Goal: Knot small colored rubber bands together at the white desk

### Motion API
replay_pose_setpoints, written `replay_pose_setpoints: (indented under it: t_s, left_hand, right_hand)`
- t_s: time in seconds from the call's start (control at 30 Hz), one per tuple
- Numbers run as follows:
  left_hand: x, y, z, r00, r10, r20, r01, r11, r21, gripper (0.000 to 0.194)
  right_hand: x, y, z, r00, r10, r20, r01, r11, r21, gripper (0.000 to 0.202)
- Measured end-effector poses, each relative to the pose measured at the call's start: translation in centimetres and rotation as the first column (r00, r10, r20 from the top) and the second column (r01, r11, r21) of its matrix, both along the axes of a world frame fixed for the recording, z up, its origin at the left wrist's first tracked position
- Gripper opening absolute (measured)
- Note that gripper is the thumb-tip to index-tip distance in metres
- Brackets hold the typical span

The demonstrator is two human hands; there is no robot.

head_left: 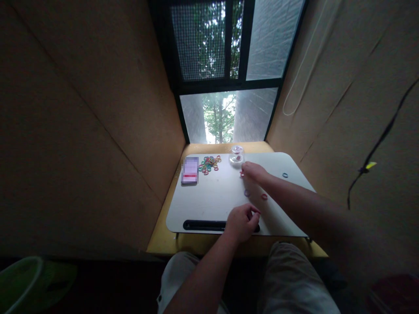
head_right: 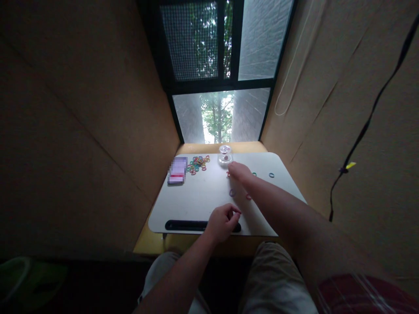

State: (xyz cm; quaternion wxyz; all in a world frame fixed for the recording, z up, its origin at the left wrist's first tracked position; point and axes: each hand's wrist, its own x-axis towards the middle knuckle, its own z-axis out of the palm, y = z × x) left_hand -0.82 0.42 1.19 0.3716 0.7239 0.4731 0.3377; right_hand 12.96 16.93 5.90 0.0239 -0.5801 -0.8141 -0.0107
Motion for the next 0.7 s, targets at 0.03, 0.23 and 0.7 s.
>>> replay_pose_setpoints:
  t_s: [0.03, 0.23, 0.7]
  left_hand:
    - [0.0, 0.0, 0.0, 1.000, 0.001, -0.005, -0.001, 1.000, -0.001, 0.020]
    - [0.0, 0.0, 0.0, 1.000, -0.006, -0.005, 0.006, 1.000, -0.009, 0.020]
    - [-0.3, 0.3, -0.6, 1.000, -0.015, -0.002, 0.015, 1.000, 0.006, 0.016]
  right_hand:
    - [-0.1, 0.1, -0.1, 1.000, -0.001, 0.006, 0.001, 1.000, -0.002, 0.014]
    - [-0.5, 0.3, -0.1, 1.000, -0.012, 0.016, 0.012, 1.000, 0.005, 0.012]
    - [8.6, -5.2, 2.5, 0.991, -0.113, -0.073, 0.117, 0.992, 0.054, 0.027]
